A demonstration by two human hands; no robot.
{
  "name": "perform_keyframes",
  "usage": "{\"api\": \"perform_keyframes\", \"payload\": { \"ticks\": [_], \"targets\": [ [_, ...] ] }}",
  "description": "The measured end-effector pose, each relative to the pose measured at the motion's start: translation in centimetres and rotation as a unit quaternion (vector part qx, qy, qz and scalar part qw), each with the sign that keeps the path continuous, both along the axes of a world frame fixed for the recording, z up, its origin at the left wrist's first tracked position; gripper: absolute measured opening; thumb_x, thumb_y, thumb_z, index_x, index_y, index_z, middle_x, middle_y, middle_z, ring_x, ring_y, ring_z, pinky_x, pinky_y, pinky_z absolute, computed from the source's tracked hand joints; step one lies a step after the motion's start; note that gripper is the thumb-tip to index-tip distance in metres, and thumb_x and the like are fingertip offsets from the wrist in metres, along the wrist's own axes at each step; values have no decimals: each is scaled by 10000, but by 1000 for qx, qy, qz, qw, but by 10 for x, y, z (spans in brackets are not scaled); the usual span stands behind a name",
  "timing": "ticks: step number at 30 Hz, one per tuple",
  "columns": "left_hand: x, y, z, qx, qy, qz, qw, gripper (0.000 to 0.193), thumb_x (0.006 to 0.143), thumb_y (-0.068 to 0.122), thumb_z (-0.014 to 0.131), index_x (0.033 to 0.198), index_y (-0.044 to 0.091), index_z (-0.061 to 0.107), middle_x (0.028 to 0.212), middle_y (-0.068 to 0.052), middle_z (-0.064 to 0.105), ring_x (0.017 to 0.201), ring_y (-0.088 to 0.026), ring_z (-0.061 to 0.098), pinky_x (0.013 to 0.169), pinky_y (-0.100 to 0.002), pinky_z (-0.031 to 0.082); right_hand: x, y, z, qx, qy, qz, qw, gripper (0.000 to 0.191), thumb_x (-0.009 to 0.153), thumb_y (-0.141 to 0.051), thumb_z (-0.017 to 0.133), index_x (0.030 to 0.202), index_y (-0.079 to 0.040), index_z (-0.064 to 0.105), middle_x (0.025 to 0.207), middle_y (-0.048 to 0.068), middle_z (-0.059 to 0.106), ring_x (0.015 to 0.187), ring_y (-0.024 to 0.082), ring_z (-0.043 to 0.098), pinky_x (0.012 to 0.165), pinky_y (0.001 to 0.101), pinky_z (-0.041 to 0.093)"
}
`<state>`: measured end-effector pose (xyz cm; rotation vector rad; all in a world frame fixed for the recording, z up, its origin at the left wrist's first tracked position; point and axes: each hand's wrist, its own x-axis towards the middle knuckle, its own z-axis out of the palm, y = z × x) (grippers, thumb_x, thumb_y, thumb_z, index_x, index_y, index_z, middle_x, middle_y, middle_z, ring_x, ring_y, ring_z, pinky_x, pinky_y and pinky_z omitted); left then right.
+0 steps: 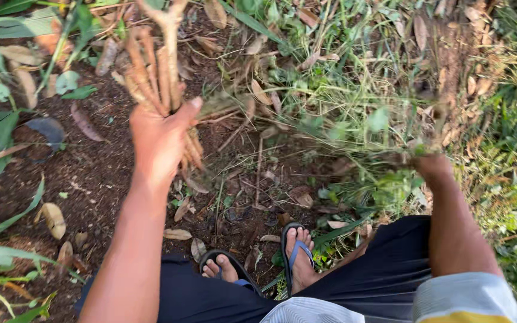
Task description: The person walks through a garden area and clears weeds and dry leaves from the ground using their hands. They gather the debris into a pile and continue to clear the area around a small plant.
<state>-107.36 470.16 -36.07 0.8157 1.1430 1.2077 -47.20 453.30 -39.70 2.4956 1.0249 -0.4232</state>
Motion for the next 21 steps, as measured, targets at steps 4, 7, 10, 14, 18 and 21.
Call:
{"api": "perform_keyframes", "payload": {
  "ticks": [4, 7, 10, 14, 18, 21],
  "targets": [
    [-11, -8, 11, -29, 5, 4, 1000, 459, 865, -26, 774, 1296, 4, 620, 1221, -83, 701, 929, -144, 708, 740, -289, 625, 59, -45, 47, -161, -134, -78, 975, 614, 1020, -603, 600, 1304, -70, 714, 1220, 211, 712, 1061, 339, 725, 913, 427, 585],
    [-18, -15, 16, -39, 57, 5, 998, 443, 888, -31, 764, 1306, -19, 618, 1228, -84, 697, 932, -151, 707, 752, -288, 628, 79, -68, 74, -283, -168, 1, 944, 542, 1041, -609, 462, 1450, -261, 538, 1382, 145, 605, 1163, 311, 686, 1004, 418, 557],
    [-17, -19, 15, -24, 47, -10, 999, 425, 912, -48, 756, 1307, -31, 599, 1218, -88, 667, 939, -154, 694, 742, -285, 612, 71, -68, 95, -280, -183, 37, 942, 553, 1002, -516, 574, 1496, -275, 514, 1375, 117, 621, 1134, 282, 673, 959, 403, 545],
    [-7, -23, 9, -24, 13, -19, 999, 405, 911, -63, 750, 1284, -16, 598, 1209, -79, 651, 931, -149, 691, 711, -282, 598, 11, -39, 105, 276, -178, 28, 944, 635, 969, -296, 863, 1450, 2, 573, 1155, 181, 735, 912, 288, 707, 716, 419, 561],
    [3, -21, 5, -36, 44, -39, 998, 388, 909, -61, 754, 1268, -17, 615, 1197, -70, 675, 913, -146, 705, 718, -284, 609, -103, -5, 50, 97, 108, 343, 928, 316, 859, -403, 755, 1135, -251, 768, 1038, 82, 767, 851, 317, 721, 737, 457, 567],
    [9, -21, 5, -23, 23, -43, 999, 366, 904, -52, 780, 1236, -17, 628, 1095, -55, 682, 860, -122, 684, 715, -275, 600, -178, -19, -32, -257, 157, 452, 840, 190, 956, -301, 649, 1035, -178, 771, 1013, 83, 767, 961, 276, 724, 808, 418, 595]
  ]
}}
